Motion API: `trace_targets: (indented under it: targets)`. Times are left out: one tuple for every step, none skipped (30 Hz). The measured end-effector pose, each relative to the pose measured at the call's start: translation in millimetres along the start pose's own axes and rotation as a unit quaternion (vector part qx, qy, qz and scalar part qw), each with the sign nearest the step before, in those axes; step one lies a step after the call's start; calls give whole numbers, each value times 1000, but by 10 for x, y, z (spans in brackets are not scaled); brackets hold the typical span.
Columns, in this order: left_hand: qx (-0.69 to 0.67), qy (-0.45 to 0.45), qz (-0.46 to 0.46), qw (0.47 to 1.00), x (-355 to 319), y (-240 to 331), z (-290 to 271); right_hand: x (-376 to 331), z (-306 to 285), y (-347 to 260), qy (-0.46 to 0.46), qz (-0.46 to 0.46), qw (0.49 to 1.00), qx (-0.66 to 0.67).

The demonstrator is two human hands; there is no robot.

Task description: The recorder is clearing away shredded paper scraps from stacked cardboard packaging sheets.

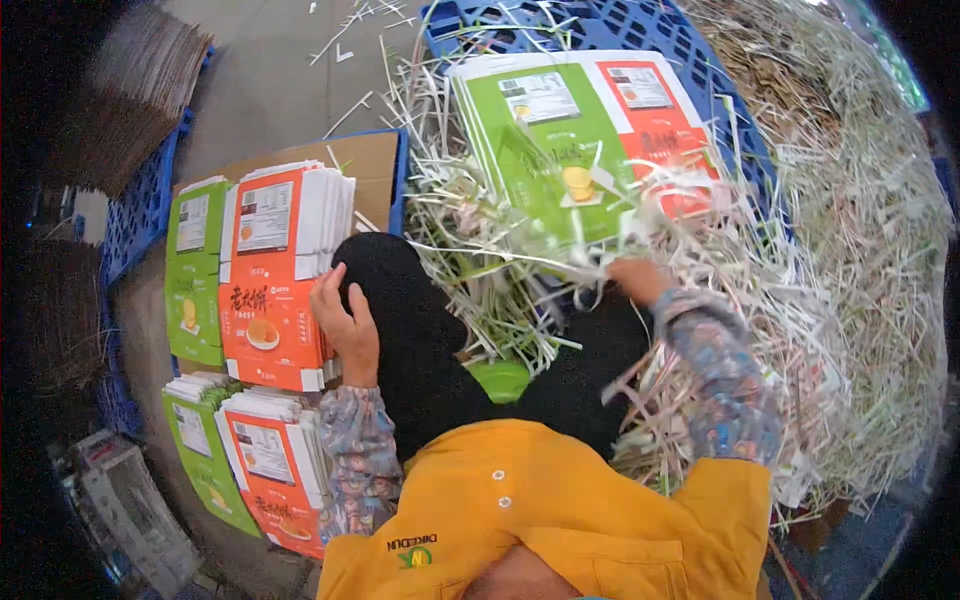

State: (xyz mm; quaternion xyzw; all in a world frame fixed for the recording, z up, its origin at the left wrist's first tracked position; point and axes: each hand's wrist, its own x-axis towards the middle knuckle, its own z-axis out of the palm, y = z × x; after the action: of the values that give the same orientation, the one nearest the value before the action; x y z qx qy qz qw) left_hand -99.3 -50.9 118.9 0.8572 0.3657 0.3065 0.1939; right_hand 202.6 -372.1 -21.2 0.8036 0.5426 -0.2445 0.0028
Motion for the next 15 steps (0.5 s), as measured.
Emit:
trace_targets:
  targets:
    - [20, 7, -11, 1000, -35, -86, -99, -184, -427, -77, 17, 38, 998, 38]
    - [-5, 16, 8, 1000, 10, -35, 16, -573, -214, 454, 85, 59, 995, 19]
    - [-1, 13, 5, 1000, 20, -35, 33, -893, -183, 682, 197, 60, 975, 85]
    - [11, 15, 36, 999, 55, -19, 24, -1116, -315, 742, 91, 190, 977, -28]
    - [16, 18, 69, 997, 118, 19, 52, -1653, -252, 996, 149, 178, 971, -52]
    - [11, 21, 74, 997, 128, 25, 1, -2041, -244, 988, 105, 311, 942, -74]
    - [-31, 18, 81, 996, 175, 93, 162, -3042, -46, 1333, 164, 295, 935, -108]
    - [-61, 1, 94, 994, 190, 132, 254, -3646, -117, 1305, 221, 334, 912, -84]
    - [-51, -3, 103, 993, 214, 249, 359, -3922, -61, 1365, 213, 336, 913, -90]
    - [-71, -18, 99, 992, 214, 287, 400, -4119, -130, 1406, 223, 348, 905, -103]
    - [-96, -40, 102, 989, 209, 306, 522, -4376, -170, 1379, 230, 371, 893, -113]
    - [-102, -81, 82, 988, 164, 344, 642, -4647, -214, 1330, 237, 394, 879, -123]
    - [-105, -119, 62, 985, 127, 366, 763, -4844, -315, 1272, 247, 416, 865, -133]
    - [-103, -117, 97, 983, 72, 405, 948, -5087, -451, 1194, 255, 441, 848, -144]
    - [-123, -148, 97, 976, 30, 479, 1101, -5323, -589, 1102, 263, 466, 830, -155]
